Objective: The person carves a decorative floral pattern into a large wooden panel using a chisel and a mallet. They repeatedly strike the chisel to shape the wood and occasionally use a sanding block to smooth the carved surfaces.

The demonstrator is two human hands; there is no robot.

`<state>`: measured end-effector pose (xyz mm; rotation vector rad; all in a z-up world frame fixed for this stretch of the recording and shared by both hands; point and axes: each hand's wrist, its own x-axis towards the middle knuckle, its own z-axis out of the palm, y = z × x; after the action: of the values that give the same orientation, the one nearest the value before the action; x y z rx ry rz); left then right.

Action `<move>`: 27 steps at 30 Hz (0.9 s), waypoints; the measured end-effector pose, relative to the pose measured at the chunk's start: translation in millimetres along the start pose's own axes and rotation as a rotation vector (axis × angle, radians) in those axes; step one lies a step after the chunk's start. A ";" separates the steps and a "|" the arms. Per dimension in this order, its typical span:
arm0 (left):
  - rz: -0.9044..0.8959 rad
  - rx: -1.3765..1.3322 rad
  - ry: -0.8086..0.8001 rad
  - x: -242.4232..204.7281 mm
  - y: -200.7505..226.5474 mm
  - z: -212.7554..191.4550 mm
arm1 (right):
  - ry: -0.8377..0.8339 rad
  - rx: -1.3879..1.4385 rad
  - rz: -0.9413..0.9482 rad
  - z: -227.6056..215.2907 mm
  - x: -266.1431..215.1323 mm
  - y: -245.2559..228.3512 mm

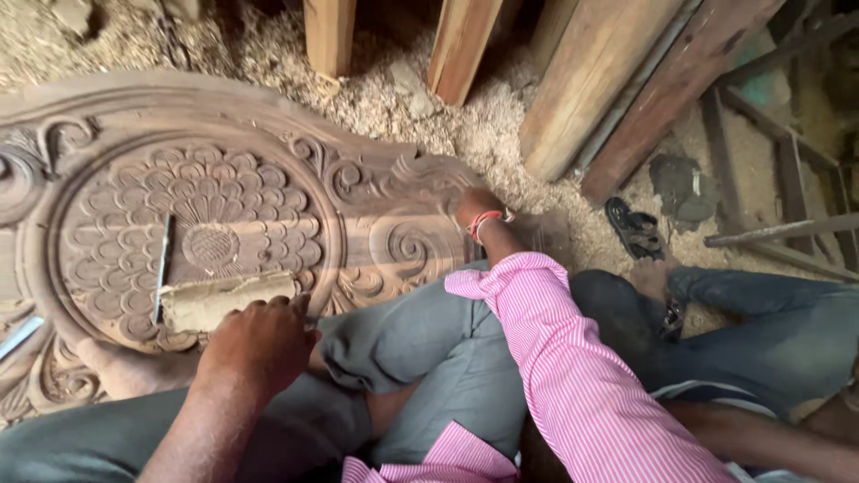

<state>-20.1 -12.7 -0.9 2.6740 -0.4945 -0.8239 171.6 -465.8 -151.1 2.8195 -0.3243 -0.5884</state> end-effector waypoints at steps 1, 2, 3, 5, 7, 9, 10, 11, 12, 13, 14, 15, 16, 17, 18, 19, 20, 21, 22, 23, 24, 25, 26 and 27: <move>-0.012 0.000 0.006 0.3 -1.3 -0.8 | -0.004 -0.085 -0.048 -2.1 1.9 -2.1; -0.028 -0.005 -0.004 -2.4 -2.4 1.4 | 0.034 -0.009 0.006 1.5 -2.3 -5.6; -0.044 -0.009 -0.014 -3.0 -4.3 3.6 | 0.072 0.066 0.060 2.4 -4.6 -9.0; -0.041 -0.004 -0.024 -0.5 -5.8 7.5 | 0.096 0.164 0.114 1.6 -8.0 -11.0; -0.025 -0.012 -0.041 -1.9 -3.4 10.5 | 0.052 0.178 0.108 2.7 -17.1 -7.0; 0.022 -0.019 -0.032 1.9 1.4 4.8 | 0.028 0.131 0.070 -6.1 -27.6 3.3; 0.018 -0.023 -0.037 3.3 2.4 -0.3 | 0.021 0.091 0.023 -17.8 -26.0 1.5; 0.015 -0.026 -0.042 4.5 2.4 -5.0 | 0.095 0.148 0.022 -29.4 -25.3 -1.8; 0.003 -0.037 -0.060 2.1 1.6 -5.2 | 0.158 0.216 0.006 -33.8 -28.3 -10.2; 0.002 -0.014 -0.044 2.2 -0.8 -4.9 | 0.250 0.346 -0.028 -37.7 -30.0 -21.2; -0.002 0.002 -0.037 0.4 -1.8 -1.4 | 0.344 0.499 -0.115 -38.2 -34.2 -32.8; -0.006 0.019 -0.030 -0.7 -2.4 2.5 | 0.417 0.630 -0.236 -39.1 -36.3 -46.3; -0.011 0.004 -0.039 -1.1 -2.8 5.9 | 0.451 0.702 -0.322 -39.1 -39.4 -58.9; -0.016 -0.011 -0.048 -2.0 -1.6 8.7 | 0.485 0.774 -0.408 -39.2 -41.7 -73.0; -0.012 -0.014 -0.039 3.1 -1.2 5.6 | 0.466 0.711 -0.366 -45.1 -39.9 -82.9; -0.011 -0.014 -0.048 6.9 0.2 2.4 | 0.445 0.649 -0.324 -50.9 -37.2 -91.7; -0.017 -0.016 -0.059 7.9 0.6 0.6 | 0.420 0.589 -0.288 -53.8 -35.6 -100.7; -0.023 -0.018 -0.070 9.5 -0.3 -1.1 | 0.418 0.603 -0.279 -56.0 -32.9 -107.4; -0.035 -0.021 -0.067 7.9 -0.8 0.5 | 0.406 0.613 -0.276 -53.1 -33.5 -112.1; -0.046 -0.024 -0.064 6.2 -2.2 2.5 | 0.393 0.623 -0.273 -48.9 -34.4 -114.4; -0.052 -0.030 -0.060 5.6 -2.4 4.3 | 0.332 0.560 -0.278 -45.1 -35.5 -111.2; -0.056 -0.027 -0.068 4.3 -2.3 5.9 | 0.271 0.496 -0.284 -41.8 -37.1 -105.1; -0.057 -0.019 -0.065 6.4 -2.7 4.3 | 0.222 0.434 -0.288 -44.1 -34.7 -97.5; -0.057 -0.011 -0.063 8.5 -2.5 2.6 | 0.271 0.294 -0.319 -47.6 -32.1 -88.9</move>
<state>-14.5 -14.4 -8.1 2.6709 -0.4287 -0.9264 177.4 -364.2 -121.9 3.2127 0.1025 -0.2213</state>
